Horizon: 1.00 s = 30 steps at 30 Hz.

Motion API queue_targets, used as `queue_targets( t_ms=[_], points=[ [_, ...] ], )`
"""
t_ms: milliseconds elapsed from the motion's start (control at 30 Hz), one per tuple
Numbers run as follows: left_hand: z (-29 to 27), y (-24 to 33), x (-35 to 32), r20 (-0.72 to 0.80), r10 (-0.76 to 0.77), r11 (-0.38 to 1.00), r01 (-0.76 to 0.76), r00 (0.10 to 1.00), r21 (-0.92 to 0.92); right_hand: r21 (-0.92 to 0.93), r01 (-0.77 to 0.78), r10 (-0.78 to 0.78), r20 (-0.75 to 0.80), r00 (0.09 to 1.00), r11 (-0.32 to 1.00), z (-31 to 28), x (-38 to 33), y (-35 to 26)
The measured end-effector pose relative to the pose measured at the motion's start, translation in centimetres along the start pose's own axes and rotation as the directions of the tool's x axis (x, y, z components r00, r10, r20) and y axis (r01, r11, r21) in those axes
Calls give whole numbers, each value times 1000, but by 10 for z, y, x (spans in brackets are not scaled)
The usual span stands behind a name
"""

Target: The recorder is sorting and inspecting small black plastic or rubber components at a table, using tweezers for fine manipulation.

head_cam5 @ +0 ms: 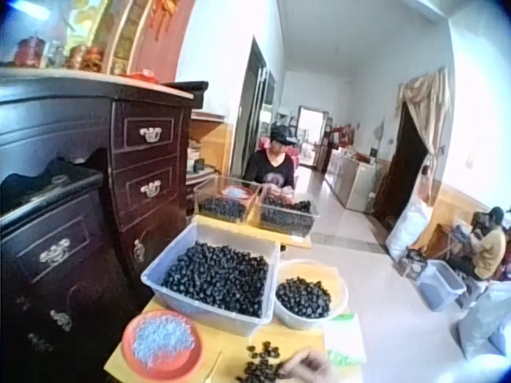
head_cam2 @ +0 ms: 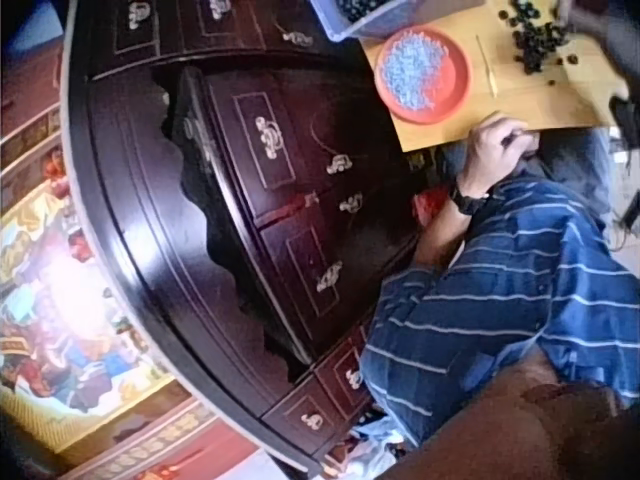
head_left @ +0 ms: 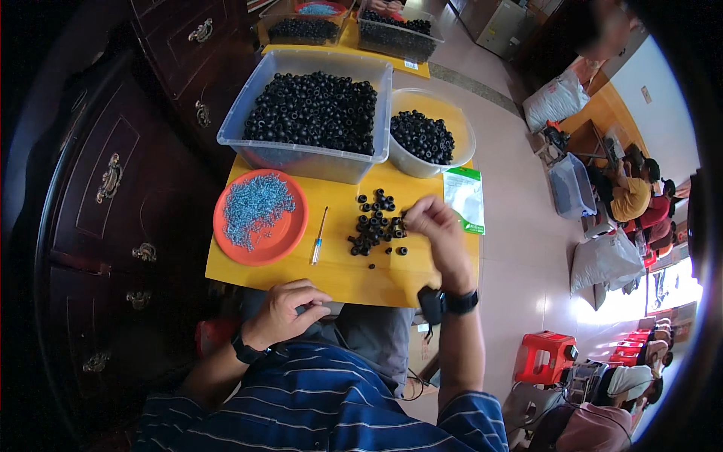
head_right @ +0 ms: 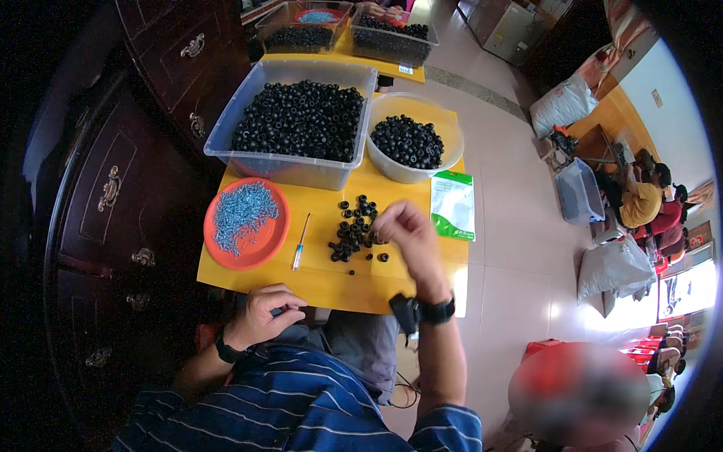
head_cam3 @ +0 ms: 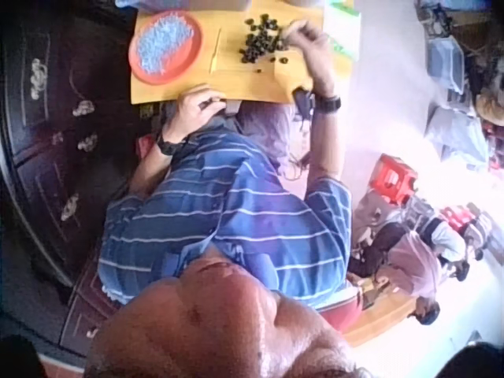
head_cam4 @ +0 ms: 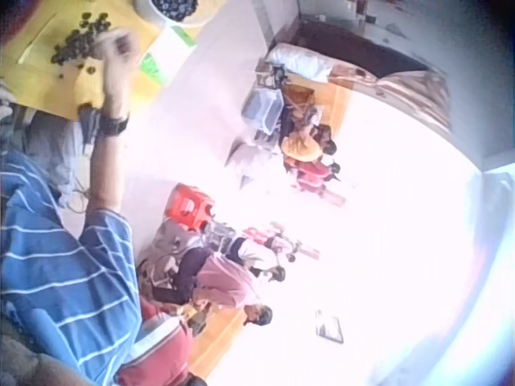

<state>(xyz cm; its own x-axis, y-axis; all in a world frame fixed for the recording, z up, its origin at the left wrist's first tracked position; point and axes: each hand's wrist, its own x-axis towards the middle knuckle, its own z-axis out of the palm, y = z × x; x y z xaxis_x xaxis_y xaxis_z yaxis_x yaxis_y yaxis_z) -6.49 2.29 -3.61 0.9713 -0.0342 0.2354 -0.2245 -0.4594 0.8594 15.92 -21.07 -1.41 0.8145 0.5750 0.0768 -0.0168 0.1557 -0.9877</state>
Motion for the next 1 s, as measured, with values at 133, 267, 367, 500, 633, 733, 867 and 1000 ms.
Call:
queue_targets(
  t_ms=[133, 267, 367, 500, 633, 733, 867, 1000],
  points=[
    [-2, -2, -4, -21, 22, 1000, -22, 1000, 3, -159, 128, -173, -316, 933, 979, -34, 64, -36],
    [-10, -7, -10, -97, -15, 1000, 15, 995, 5, -361, 47, -195, -384, 903, 931, -36, 62, -29],
    [-27, -15, -11, -204, -58, 991, 80, 977, 104, -317, -6, -89, -287, 954, 948, -34, 33, 0],
    [-65, -32, -2, -266, -105, 933, 187, 958, 307, -285, -142, 63, -269, 961, 948, -19, -19, 34],
    [-81, -52, 10, -269, -4, 855, 142, 963, 499, -216, -178, 105, -312, 944, 960, -8, -51, 58],
    [-81, -56, 22, -255, -45, 810, 185, 966, 557, -194, -160, 83, -353, 932, 968, 2, -64, 64],
    [-76, -64, 29, -260, -68, 784, 212, 963, 583, -184, -128, 53, -366, 929, 975, 11, -75, 64],
    [-75, -70, 33, -233, -66, 767, 199, 970, 610, -157, -123, 60, -359, 932, 980, 12, -82, 64]
  ],
)
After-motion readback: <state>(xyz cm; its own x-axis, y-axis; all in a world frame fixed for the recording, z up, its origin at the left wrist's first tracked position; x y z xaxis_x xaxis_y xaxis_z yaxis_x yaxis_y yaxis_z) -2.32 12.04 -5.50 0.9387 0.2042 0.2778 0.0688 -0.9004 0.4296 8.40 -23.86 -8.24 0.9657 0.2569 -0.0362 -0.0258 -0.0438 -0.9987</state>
